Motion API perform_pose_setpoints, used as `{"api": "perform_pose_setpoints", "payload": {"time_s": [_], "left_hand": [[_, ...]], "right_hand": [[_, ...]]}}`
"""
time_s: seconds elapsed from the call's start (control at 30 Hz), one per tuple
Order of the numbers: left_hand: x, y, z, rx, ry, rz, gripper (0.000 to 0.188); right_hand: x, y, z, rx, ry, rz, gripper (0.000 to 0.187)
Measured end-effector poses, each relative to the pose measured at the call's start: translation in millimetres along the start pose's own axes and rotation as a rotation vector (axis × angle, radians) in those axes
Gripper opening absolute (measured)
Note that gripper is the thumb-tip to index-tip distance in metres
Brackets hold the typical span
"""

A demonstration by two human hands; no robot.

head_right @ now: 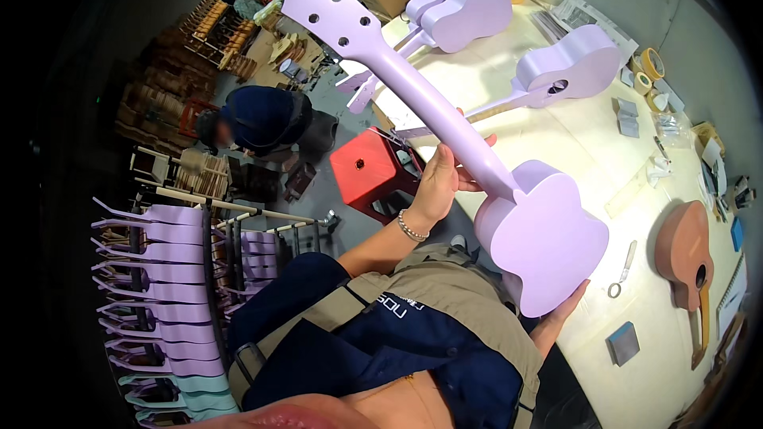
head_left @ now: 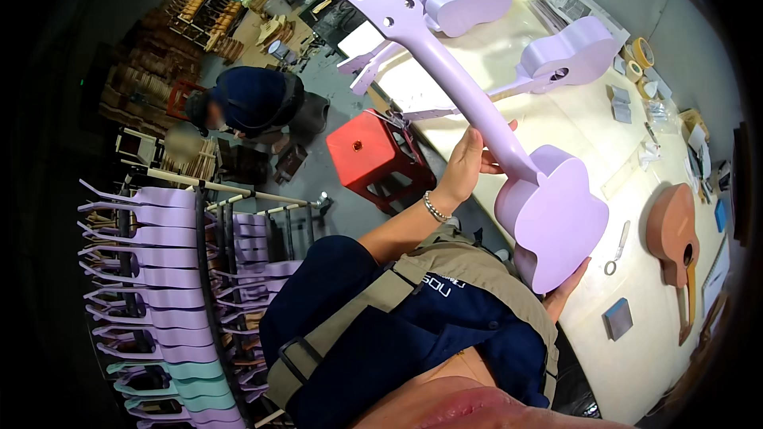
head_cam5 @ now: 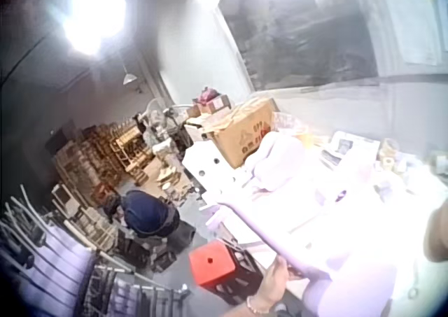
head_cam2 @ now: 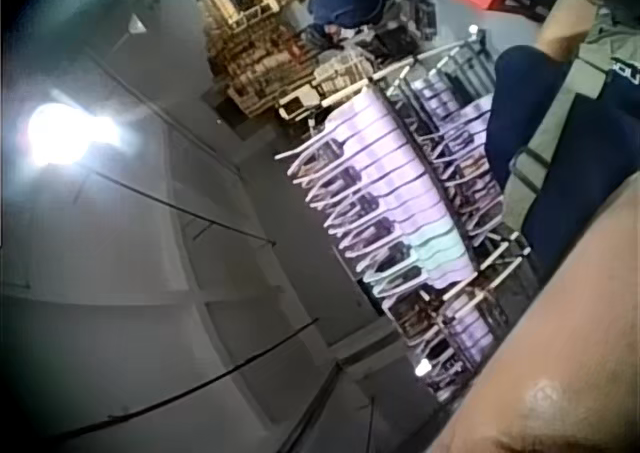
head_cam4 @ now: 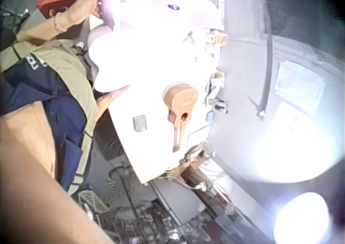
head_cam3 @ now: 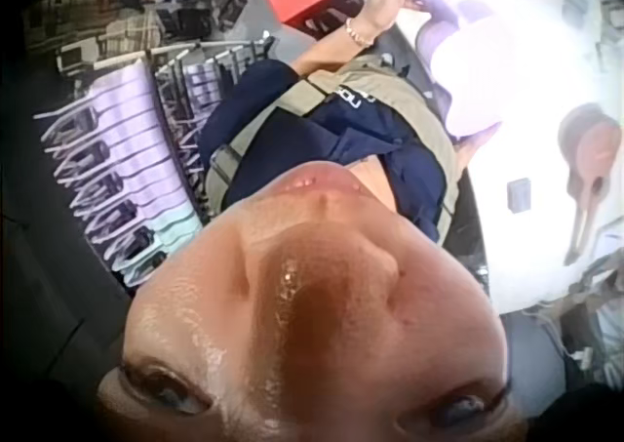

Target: The person repeatedly picks up unfinished purple guitar-shaped wooden parts from a nearby rack, sands their edges with a sanding block, and places them on a workbench. The person handles the parts one at a time, turning them over to sand different sides.

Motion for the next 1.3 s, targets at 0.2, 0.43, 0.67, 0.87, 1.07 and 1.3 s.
{"api": "perform_pose_setpoints", "payload": {"time_s": [0.2,0.43,0.67,0.87,1.07,1.3], "left_hand": [[0,2,-4,0.01,0.012,0.041,0.06],[-9,-14,-22,0.037,0.012,0.521,0.053],[-11,-9,-19,0.098,0.005,0.493,0.046],[-23,16,-13,0.18,0.04,0.426,0.051],[-34,26,-7,0.27,0.054,0.417,0.045],[-87,26,-8,0.191,0.239,0.171,0.028]], "right_hand": [[0,0,-1,0.026,-0.007,-0.017,0.06],[-31,-35,4,0.086,0.442,-0.069,0.062],[-59,-19,12,0.336,0.274,0.104,0.049],[-62,-18,24,0.181,0.355,0.356,0.022],[-85,-35,11,0.134,0.486,0.017,0.019],[-77,20,1,0.28,0.504,-0.121,0.084]]}}
Point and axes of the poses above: each hand's wrist, its own z-axis away from the middle knuckle, its own y-axis out of the palm, x = y × z, the point moved 9 cm from there along -z, towards the middle knuckle, and after that the axes turned 4 degrees about -y, right-handed, at the moved point
